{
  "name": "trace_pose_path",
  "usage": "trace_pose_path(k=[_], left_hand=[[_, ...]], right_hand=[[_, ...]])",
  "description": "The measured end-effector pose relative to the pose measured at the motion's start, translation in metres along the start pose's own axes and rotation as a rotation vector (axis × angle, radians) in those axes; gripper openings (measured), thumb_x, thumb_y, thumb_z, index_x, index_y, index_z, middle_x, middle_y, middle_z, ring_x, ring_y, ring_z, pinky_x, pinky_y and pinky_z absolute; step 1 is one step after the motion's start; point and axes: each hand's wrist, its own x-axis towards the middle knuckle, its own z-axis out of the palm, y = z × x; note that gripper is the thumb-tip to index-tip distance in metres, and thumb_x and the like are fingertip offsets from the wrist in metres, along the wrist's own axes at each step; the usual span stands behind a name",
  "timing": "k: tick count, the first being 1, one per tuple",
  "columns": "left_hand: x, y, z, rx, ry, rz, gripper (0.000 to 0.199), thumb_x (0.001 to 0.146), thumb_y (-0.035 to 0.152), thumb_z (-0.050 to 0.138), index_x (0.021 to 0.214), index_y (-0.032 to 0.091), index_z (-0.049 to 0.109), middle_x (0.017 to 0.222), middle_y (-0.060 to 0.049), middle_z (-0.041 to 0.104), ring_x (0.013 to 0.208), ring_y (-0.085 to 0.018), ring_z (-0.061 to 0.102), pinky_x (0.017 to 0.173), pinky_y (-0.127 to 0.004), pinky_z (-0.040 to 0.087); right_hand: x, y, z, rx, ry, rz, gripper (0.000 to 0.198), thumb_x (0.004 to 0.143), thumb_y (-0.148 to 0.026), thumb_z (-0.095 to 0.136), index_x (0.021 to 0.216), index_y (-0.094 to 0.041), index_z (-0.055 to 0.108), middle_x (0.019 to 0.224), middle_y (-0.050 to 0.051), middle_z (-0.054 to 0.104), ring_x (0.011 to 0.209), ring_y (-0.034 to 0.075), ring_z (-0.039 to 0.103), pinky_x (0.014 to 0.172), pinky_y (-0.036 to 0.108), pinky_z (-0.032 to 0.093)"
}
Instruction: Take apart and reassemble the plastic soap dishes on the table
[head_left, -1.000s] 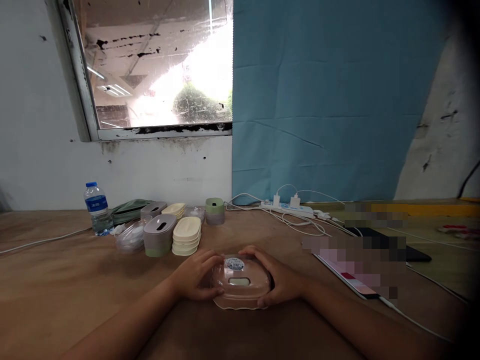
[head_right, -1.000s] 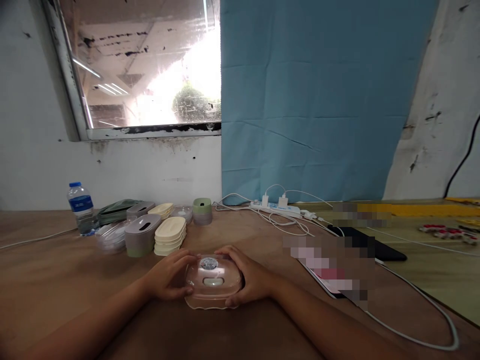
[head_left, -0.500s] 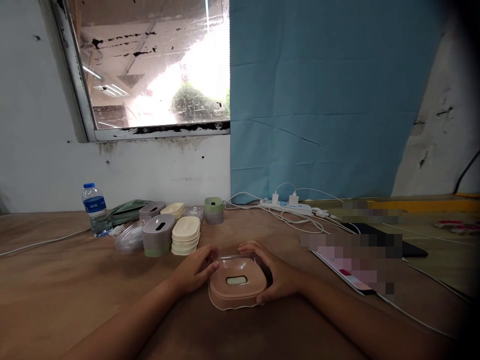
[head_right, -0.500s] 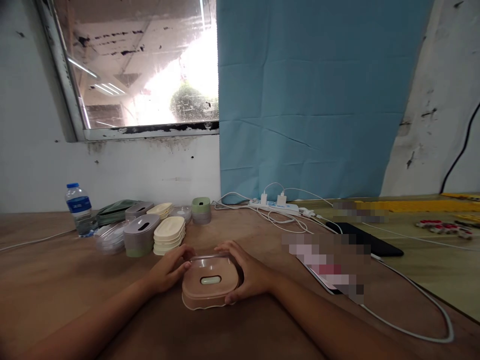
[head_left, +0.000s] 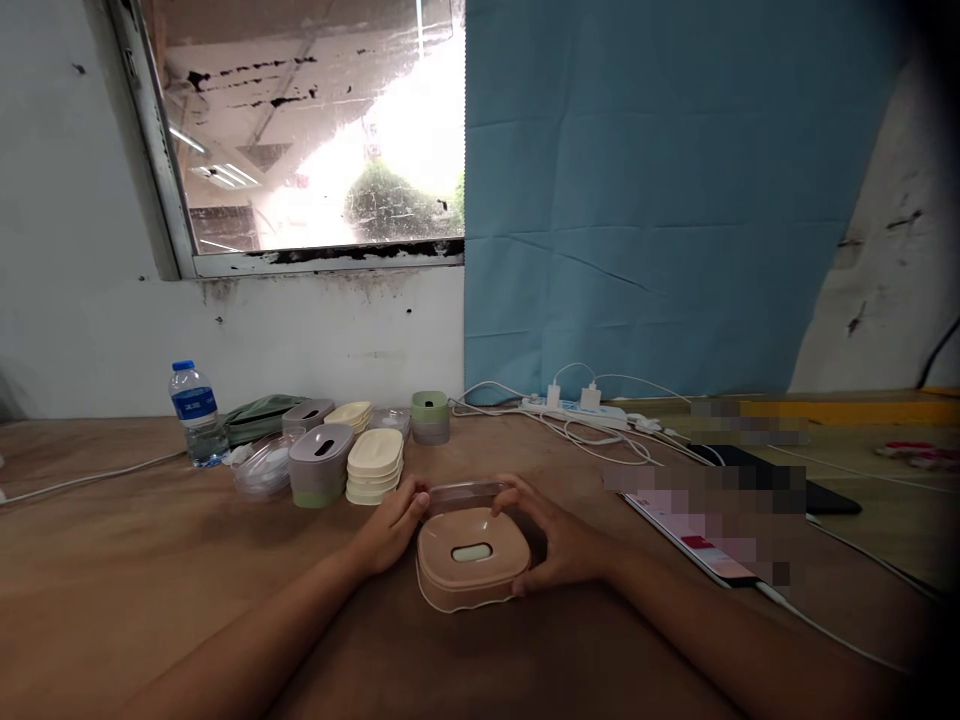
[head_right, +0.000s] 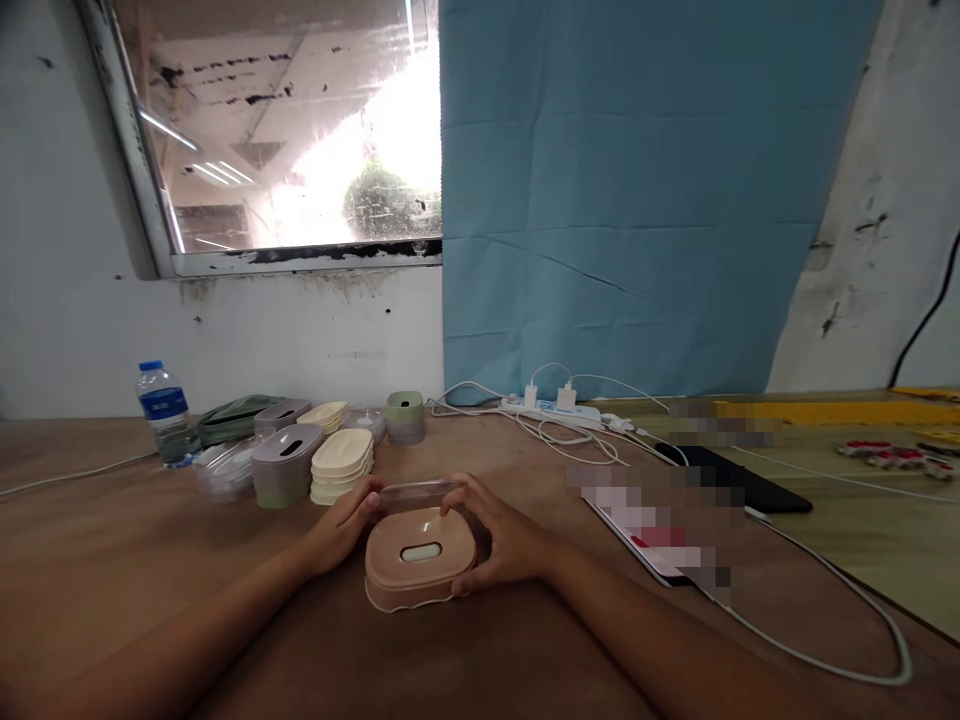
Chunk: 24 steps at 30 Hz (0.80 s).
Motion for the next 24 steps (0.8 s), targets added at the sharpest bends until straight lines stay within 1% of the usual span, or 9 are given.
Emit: trace_pose_path(k=[3, 6, 8, 10, 13, 15, 18, 21, 24], left_hand=[[-0.002, -0.003, -0.002, -0.063, -0.063, 0.032, 0.034, 0.088, 0.039, 0.03, 0.115, 0.019, 0.034, 0.108, -0.007, 0.053, 0.093, -0.016, 0.054, 0.081, -0.033, 0.043], [-0.004, -0.004, -0.004, -0.101, -0.174, 0.066, 0.049, 0.085, 0.037, 0.039, 0.126, 0.019, 0.019, 0.122, -0.012, 0.044, 0.103, -0.018, 0.051, 0.087, -0.036, 0.042], [-0.005, -0.004, -0.005, -0.095, -0.211, 0.088, 0.059, 0.084, 0.036, 0.043, 0.13, 0.019, 0.011, 0.131, -0.015, 0.035, 0.107, -0.019, 0.049, 0.09, -0.038, 0.04], [-0.005, -0.004, -0.005, -0.073, -0.189, 0.105, 0.064, 0.083, 0.037, 0.044, 0.132, 0.02, 0.007, 0.136, -0.016, 0.025, 0.107, -0.019, 0.049, 0.09, -0.037, 0.041], [-0.005, -0.002, -0.006, 0.043, -0.083, 0.144, 0.065, 0.079, 0.04, 0.049, 0.131, 0.02, 0.014, 0.139, -0.017, 0.015, 0.105, -0.021, 0.049, 0.084, -0.036, 0.044], [-0.005, 0.0, -0.008, 0.146, -0.041, 0.176, 0.062, 0.076, 0.042, 0.051, 0.126, 0.019, 0.023, 0.137, -0.017, 0.016, 0.101, -0.021, 0.05, 0.082, -0.036, 0.045], [-0.005, 0.006, -0.013, 0.256, -0.049, 0.26, 0.055, 0.074, 0.044, 0.052, 0.118, 0.018, 0.035, 0.129, -0.015, 0.027, 0.104, -0.022, 0.045, 0.084, -0.037, 0.043], [-0.005, 0.013, -0.017, 0.345, -0.118, 0.403, 0.05, 0.071, 0.047, 0.053, 0.11, 0.017, 0.045, 0.121, -0.013, 0.039, 0.11, -0.025, 0.04, 0.091, -0.039, 0.037], [-0.005, 0.015, -0.016, 0.421, -0.2, 0.56, 0.046, 0.07, 0.049, 0.054, 0.103, 0.017, 0.051, 0.115, -0.011, 0.049, 0.11, -0.025, 0.042, 0.098, -0.041, 0.029]], right_hand=[[0.0, 0.002, 0.0, -0.003, 0.025, 0.012, 0.07, 0.048, -0.044, 0.076, 0.106, -0.023, 0.044, 0.129, 0.009, 0.029, 0.121, 0.03, 0.03, 0.097, 0.04, 0.03], [0.002, 0.003, 0.0, -0.009, 0.052, 0.02, 0.072, 0.046, -0.046, 0.076, 0.107, -0.024, 0.042, 0.125, 0.009, 0.031, 0.121, 0.031, 0.028, 0.097, 0.041, 0.031], [0.003, 0.003, 0.001, 0.0, 0.06, 0.037, 0.074, 0.045, -0.047, 0.076, 0.106, -0.024, 0.042, 0.121, 0.008, 0.034, 0.117, 0.03, 0.033, 0.095, 0.04, 0.034], [0.004, 0.004, 0.001, 0.033, 0.064, 0.048, 0.077, 0.044, -0.047, 0.077, 0.107, -0.023, 0.04, 0.118, 0.008, 0.035, 0.11, 0.027, 0.039, 0.092, 0.038, 0.037], [0.004, 0.011, 0.003, 0.112, 0.09, 0.072, 0.082, 0.043, -0.044, 0.079, 0.109, -0.022, 0.035, 0.117, 0.008, 0.035, 0.11, 0.025, 0.041, 0.091, 0.037, 0.038], [0.004, 0.017, 0.005, 0.173, 0.103, 0.112, 0.087, 0.043, -0.041, 0.079, 0.112, -0.023, 0.031, 0.119, 0.009, 0.035, 0.113, 0.025, 0.039, 0.093, 0.038, 0.037], [0.003, 0.023, 0.007, 0.252, 0.106, 0.186, 0.093, 0.043, -0.039, 0.08, 0.116, -0.025, 0.024, 0.123, 0.01, 0.033, 0.115, 0.025, 0.039, 0.094, 0.041, 0.035], [0.003, 0.024, 0.008, 0.308, 0.107, 0.226, 0.096, 0.043, -0.036, 0.081, 0.118, -0.025, 0.022, 0.128, 0.011, 0.031, 0.118, 0.025, 0.037, 0.096, 0.04, 0.035], [0.003, 0.022, 0.008, 0.398, 0.114, 0.265, 0.099, 0.043, -0.035, 0.08, 0.12, -0.024, 0.02, 0.129, 0.013, 0.03, 0.115, 0.025, 0.042, 0.095, 0.04, 0.036]])
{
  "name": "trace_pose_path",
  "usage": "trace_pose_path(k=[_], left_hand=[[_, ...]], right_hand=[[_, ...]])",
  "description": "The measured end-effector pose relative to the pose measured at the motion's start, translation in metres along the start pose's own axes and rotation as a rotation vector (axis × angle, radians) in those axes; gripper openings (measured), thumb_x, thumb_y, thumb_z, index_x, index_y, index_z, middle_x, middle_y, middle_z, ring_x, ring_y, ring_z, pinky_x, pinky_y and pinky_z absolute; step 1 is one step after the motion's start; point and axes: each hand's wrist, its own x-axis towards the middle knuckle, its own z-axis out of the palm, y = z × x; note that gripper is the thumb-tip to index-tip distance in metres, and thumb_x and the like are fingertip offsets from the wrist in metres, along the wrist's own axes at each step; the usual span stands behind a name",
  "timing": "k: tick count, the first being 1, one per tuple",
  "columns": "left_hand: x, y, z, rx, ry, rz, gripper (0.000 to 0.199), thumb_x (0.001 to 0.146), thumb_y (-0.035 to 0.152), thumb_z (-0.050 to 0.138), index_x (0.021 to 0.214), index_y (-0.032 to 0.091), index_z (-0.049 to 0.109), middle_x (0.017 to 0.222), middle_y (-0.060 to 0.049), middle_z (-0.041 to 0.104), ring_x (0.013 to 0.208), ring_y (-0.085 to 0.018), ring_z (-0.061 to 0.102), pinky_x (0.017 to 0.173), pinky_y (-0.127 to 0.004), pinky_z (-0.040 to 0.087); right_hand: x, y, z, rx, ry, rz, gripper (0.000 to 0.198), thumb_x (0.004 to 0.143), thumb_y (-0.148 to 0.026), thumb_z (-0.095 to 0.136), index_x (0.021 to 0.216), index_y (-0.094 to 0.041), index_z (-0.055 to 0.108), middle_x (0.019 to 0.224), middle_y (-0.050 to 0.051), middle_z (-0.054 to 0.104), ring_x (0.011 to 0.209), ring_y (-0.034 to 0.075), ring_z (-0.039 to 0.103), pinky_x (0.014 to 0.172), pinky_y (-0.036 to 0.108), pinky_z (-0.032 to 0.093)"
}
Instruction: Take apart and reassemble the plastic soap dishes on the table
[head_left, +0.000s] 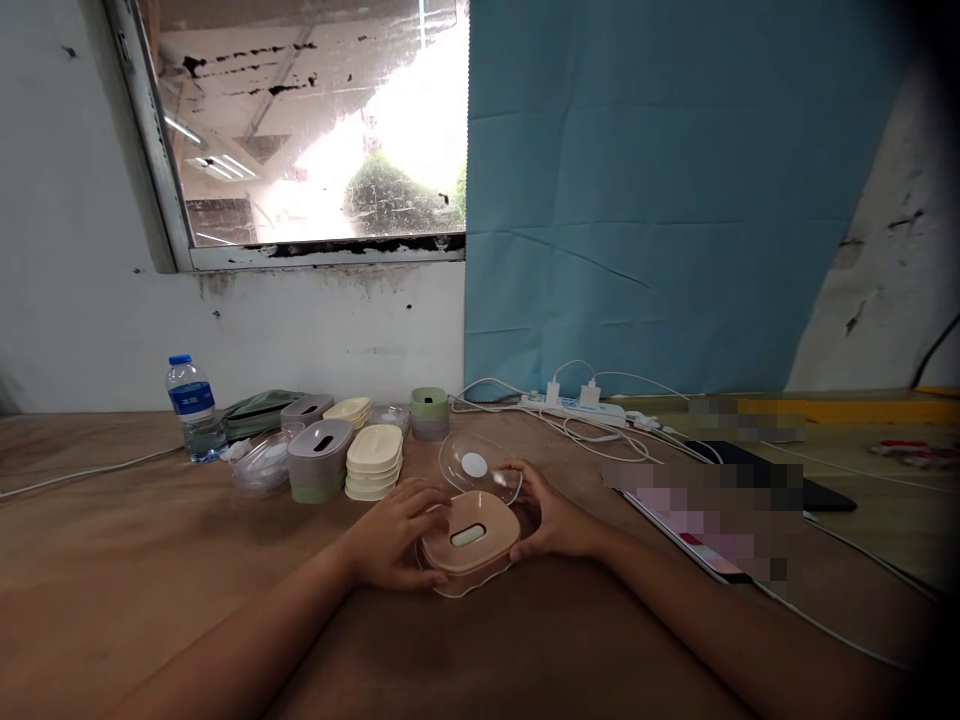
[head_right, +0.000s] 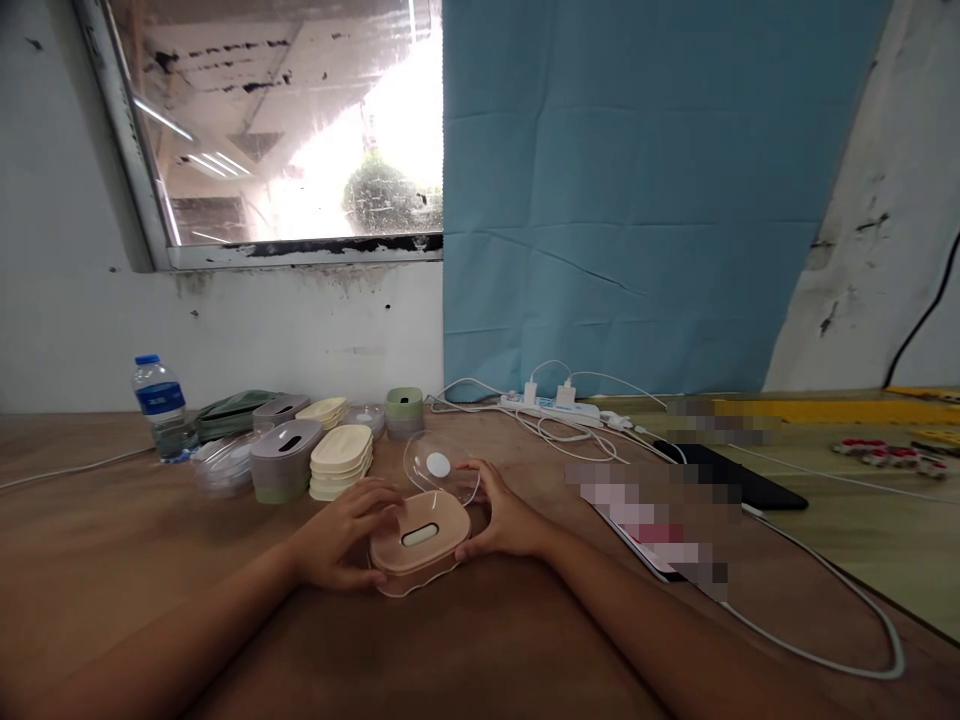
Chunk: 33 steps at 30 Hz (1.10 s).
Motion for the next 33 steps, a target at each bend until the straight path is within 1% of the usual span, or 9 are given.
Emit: trace_pose_path(k=[3, 7, 12, 15, 20, 24, 28, 30, 33], left_hand=[[0.001, -0.001, 0.004, 0.045, -0.023, 0.118, 0.044, 0.07, 0.049, 0.055, 0.1, 0.017, 0.053, 0.108, -0.009, 0.057, 0.111, -0.025, 0.043, 0.103, -0.043, 0.02], [0.001, -0.005, 0.007, -0.001, -0.05, 0.182, 0.039, 0.072, 0.045, 0.054, 0.099, 0.016, 0.053, 0.098, -0.008, 0.062, 0.1, -0.02, 0.052, 0.096, -0.036, 0.033], [0.0, -0.007, 0.007, -0.068, -0.072, 0.185, 0.033, 0.074, 0.042, 0.054, 0.095, 0.017, 0.054, 0.097, -0.008, 0.063, 0.095, -0.019, 0.055, 0.085, -0.03, 0.042], [0.0, -0.007, 0.006, -0.075, -0.068, 0.19, 0.033, 0.074, 0.041, 0.055, 0.096, 0.016, 0.054, 0.099, -0.008, 0.063, 0.097, -0.019, 0.055, 0.087, -0.03, 0.042], [-0.001, -0.01, 0.004, -0.072, -0.065, 0.176, 0.033, 0.075, 0.038, 0.054, 0.099, 0.015, 0.054, 0.102, -0.01, 0.062, 0.101, -0.019, 0.053, 0.09, -0.03, 0.042], [-0.002, -0.012, 0.002, -0.072, -0.073, 0.159, 0.034, 0.076, 0.036, 0.054, 0.102, 0.015, 0.053, 0.103, -0.011, 0.062, 0.103, -0.019, 0.053, 0.091, -0.031, 0.041], [-0.002, -0.012, 0.002, -0.072, -0.079, 0.157, 0.033, 0.077, 0.037, 0.052, 0.101, 0.015, 0.054, 0.104, -0.011, 0.062, 0.104, -0.02, 0.052, 0.091, -0.032, 0.041], [-0.002, -0.013, 0.003, -0.075, -0.081, 0.155, 0.032, 0.077, 0.037, 0.052, 0.101, 0.015, 0.054, 0.103, -0.011, 0.062, 0.104, -0.019, 0.052, 0.091, -0.031, 0.041], [-0.001, -0.014, 0.004, -0.083, -0.088, 0.148, 0.033, 0.077, 0.037, 0.052, 0.101, 0.015, 0.053, 0.103, -0.01, 0.062, 0.104, -0.019, 0.052, 0.091, -0.03, 0.04]], right_hand=[[0.001, -0.001, 0.001, 0.093, -0.011, 0.061, 0.102, 0.042, -0.036, 0.081, 0.122, -0.024, 0.019, 0.125, 0.013, 0.034, 0.107, 0.024, 0.048, 0.093, 0.042, 0.037], [0.005, 0.006, 0.0, 0.206, 0.028, 0.07, 0.096, 0.041, -0.034, 0.082, 0.118, -0.025, 0.027, 0.129, 0.013, 0.03, 0.116, 0.027, 0.04, 0.095, 0.041, 0.035], [0.014, 0.022, -0.005, 0.379, 0.219, 0.14, 0.06, 0.059, -0.048, 0.065, 0.108, -0.023, 0.042, 0.121, 0.012, 0.039, 0.11, 0.028, 0.048, 0.091, 0.043, 0.039], [0.019, 0.026, -0.01, 0.381, 0.289, 0.134, 0.046, 0.066, -0.045, 0.056, 0.105, -0.024, 0.045, 0.116, 0.009, 0.045, 0.108, 0.026, 0.05, 0.09, 0.043, 0.04], [0.019, 0.025, -0.012, 0.261, 0.306, 0.114, 0.043, 0.07, -0.036, 0.052, 0.11, -0.025, 0.041, 0.107, 0.007, 0.051, 0.104, 0.022, 0.054, 0.088, 0.038, 0.042], [0.014, 0.021, -0.01, 0.091, 0.266, 0.077, 0.042, 0.073, -0.042, 0.051, 0.108, -0.021, 0.04, 0.095, 0.006, 0.056, 0.089, 0.019, 0.059, 0.081, 0.037, 0.046], [0.018, 0.012, -0.014, -0.15, 0.235, -0.009, 0.034, 0.076, -0.045, 0.05, 0.098, -0.019, 0.045, 0.086, 0.004, 0.055, 0.082, 0.018, 0.056, 0.075, 0.033, 0.045], [0.034, 0.004, -0.017, -0.27, 0.234, -0.056, 0.033, 0.079, -0.046, 0.047, 0.097, -0.019, 0.045, 0.083, 0.003, 0.054, 0.077, 0.017, 0.054, 0.072, 0.032, 0.044], [0.081, -0.015, -0.019, -0.439, 0.216, -0.11, 0.031, 0.082, -0.044, 0.043, 0.098, -0.017, 0.045, 0.075, 0.001, 0.053, 0.07, 0.016, 0.051, 0.069, 0.03, 0.043]])
